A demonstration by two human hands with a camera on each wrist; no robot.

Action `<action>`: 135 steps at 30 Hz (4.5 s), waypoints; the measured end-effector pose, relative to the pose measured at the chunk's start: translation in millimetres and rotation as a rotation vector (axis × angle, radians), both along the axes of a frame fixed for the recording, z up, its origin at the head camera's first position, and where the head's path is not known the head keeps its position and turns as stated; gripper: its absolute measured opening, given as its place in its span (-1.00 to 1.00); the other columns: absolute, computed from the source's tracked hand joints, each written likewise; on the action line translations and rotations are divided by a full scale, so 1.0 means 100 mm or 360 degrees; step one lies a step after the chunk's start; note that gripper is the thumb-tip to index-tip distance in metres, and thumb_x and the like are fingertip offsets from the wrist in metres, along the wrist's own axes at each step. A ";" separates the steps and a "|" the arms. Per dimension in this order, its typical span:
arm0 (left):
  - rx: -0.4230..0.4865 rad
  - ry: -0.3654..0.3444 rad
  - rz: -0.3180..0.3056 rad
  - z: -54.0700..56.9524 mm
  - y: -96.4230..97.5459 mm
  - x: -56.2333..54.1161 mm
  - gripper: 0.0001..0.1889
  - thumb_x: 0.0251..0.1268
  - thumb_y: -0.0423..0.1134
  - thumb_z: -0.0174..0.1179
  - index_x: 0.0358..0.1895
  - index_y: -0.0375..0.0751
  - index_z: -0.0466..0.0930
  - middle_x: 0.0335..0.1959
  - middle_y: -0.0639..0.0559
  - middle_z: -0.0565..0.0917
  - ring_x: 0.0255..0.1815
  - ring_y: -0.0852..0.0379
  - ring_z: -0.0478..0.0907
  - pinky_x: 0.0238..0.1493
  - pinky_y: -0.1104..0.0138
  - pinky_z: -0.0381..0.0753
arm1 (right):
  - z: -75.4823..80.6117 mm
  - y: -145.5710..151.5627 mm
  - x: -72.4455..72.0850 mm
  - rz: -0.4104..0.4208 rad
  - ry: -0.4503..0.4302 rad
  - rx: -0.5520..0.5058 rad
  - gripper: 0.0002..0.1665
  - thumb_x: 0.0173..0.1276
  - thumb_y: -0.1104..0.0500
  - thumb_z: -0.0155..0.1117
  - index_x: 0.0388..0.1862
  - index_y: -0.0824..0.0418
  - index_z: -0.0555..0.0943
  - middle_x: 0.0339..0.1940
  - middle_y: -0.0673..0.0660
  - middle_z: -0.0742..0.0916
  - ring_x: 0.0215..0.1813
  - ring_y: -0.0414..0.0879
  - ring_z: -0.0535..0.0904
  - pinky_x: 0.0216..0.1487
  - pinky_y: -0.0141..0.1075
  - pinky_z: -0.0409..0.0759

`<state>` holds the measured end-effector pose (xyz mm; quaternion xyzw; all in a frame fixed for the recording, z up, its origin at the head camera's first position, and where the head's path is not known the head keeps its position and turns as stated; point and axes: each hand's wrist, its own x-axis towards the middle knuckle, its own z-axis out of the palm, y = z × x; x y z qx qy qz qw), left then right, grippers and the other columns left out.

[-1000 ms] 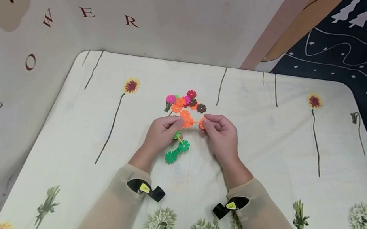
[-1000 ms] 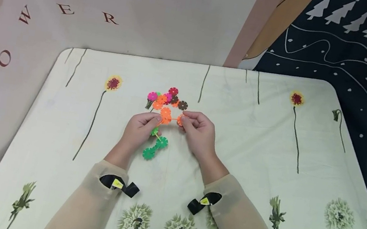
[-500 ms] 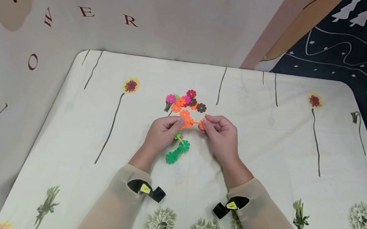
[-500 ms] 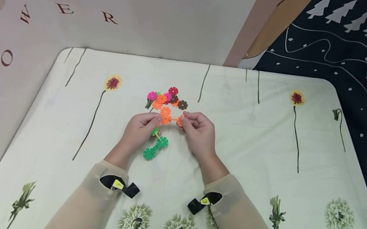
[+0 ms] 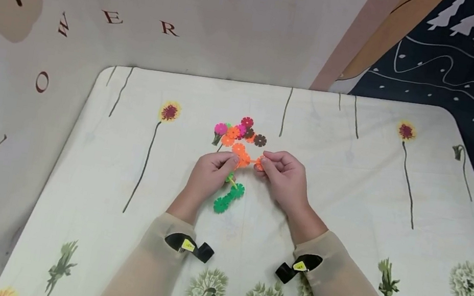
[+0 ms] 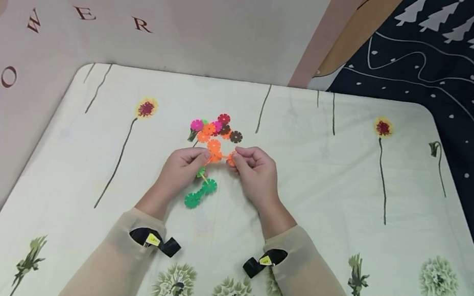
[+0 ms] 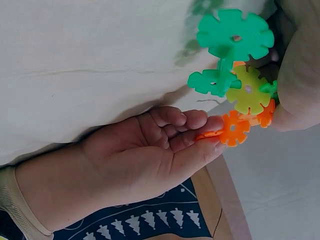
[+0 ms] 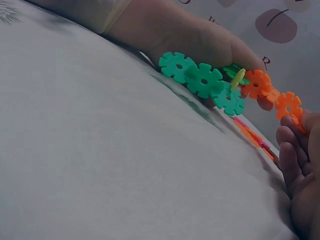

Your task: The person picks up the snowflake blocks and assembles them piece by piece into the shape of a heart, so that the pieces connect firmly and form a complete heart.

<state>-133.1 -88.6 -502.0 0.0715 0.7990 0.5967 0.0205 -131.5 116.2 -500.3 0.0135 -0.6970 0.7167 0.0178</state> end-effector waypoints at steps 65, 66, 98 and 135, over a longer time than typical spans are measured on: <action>0.0326 -0.0231 -0.0059 0.01 -0.18 -0.14 -0.87 0.46 -0.28 0.41 -0.18 -0.22 0.65 -0.22 -0.10 0.73 -0.32 0.09 0.64 -0.28 0.44 0.66 | 0.14 -0.06 -0.36 0.0349 -0.0074 0.0946 -0.82 0.57 0.15 0.35 0.06 0.12 0.78 -0.26 0.05 0.77 -0.25 -0.01 0.60 -0.15 -0.17 0.59; 0.0350 -0.0235 -0.0053 0.00 -0.18 -0.14 -0.88 0.46 -0.30 0.41 -0.17 -0.24 0.65 -0.20 -0.11 0.74 -0.29 0.08 0.67 -0.24 0.42 0.70 | 0.14 -0.06 -0.38 0.0363 -0.0024 0.0998 -0.82 0.55 0.16 0.38 0.05 0.13 0.78 -0.24 0.03 0.77 -0.22 -0.02 0.60 -0.12 -0.17 0.60; 0.0316 -0.0277 0.0158 0.05 -0.20 -0.18 -0.88 0.54 -0.22 0.34 -0.12 -0.20 0.69 -0.13 -0.08 0.74 -0.14 0.01 0.65 -0.12 0.39 0.68 | 0.09 -0.38 -0.40 0.0245 0.0007 0.1673 -0.50 0.34 0.12 0.49 0.27 -0.08 0.75 -0.15 -0.05 0.67 -0.14 -0.10 0.55 -0.18 -0.16 0.57; 0.0710 -0.0336 0.0287 0.04 -0.14 -0.17 -0.65 0.68 -0.42 0.03 0.32 -0.24 0.68 0.23 -0.06 0.69 -0.07 0.03 0.65 -0.12 0.38 0.76 | -0.07 -0.33 -0.35 0.0001 0.0516 0.0379 -0.83 0.30 0.45 0.53 -0.14 0.34 0.82 -0.24 0.25 0.81 -0.32 0.03 0.60 -0.24 -0.46 0.58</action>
